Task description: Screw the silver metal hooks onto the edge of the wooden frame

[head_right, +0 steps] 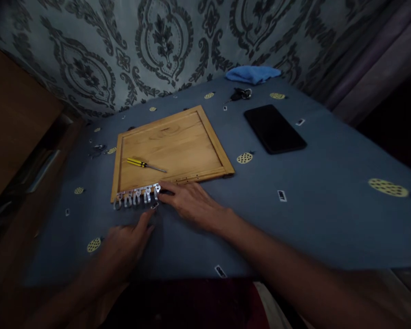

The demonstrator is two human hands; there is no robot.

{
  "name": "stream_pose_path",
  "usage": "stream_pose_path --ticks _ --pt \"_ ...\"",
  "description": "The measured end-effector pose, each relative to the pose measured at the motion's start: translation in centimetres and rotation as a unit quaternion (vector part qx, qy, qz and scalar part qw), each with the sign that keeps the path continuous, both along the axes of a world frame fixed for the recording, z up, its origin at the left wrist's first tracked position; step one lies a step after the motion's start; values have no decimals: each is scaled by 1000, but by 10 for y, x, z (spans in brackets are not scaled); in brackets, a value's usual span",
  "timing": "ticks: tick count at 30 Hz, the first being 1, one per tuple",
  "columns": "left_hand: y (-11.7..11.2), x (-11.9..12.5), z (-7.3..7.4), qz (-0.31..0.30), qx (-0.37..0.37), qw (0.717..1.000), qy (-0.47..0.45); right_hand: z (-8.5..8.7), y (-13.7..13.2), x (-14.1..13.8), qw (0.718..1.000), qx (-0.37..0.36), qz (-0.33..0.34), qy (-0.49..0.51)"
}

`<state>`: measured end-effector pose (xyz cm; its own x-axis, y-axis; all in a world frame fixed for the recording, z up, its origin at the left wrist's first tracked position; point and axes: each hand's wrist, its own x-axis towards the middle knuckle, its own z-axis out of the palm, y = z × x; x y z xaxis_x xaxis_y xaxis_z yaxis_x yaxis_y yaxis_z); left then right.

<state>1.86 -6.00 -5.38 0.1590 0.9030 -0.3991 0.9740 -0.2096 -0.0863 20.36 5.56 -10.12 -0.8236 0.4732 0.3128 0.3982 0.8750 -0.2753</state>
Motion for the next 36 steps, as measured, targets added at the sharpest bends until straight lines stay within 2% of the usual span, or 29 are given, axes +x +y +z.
stream_pose_path --ticks 3,6,11,15,18,22,27,32,36 --pt "-10 -9 0 -2 19 998 -58 1 0 0 1000 9 2 -1" --pt "-13 -19 -1 -2 78 991 -108 2 0 0 1000 15 1 -14" --pt "-6 -26 -7 -60 174 957 -223 3 0 0 1000 5 1 -13" --pt "-8 -23 -6 -73 166 932 -313 2 0 -1 1000 -6 1 -2" --pt "-15 -19 -2 -114 137 922 -345 1 0 -1 1000 -4 2 0" --pt "-22 -13 -3 -221 136 920 -292 2 0 -1 1000 -1 -5 -11" --pt "-23 -4 -3 -350 151 904 -194 4 -1 0 1000 2 -11 -8" --pt "-25 5 8 -393 128 903 -113 6 -1 0 1000 5 -2 -1" --pt "-24 9 12 -417 128 894 -102 4 -1 0 1000 12 -5 0"
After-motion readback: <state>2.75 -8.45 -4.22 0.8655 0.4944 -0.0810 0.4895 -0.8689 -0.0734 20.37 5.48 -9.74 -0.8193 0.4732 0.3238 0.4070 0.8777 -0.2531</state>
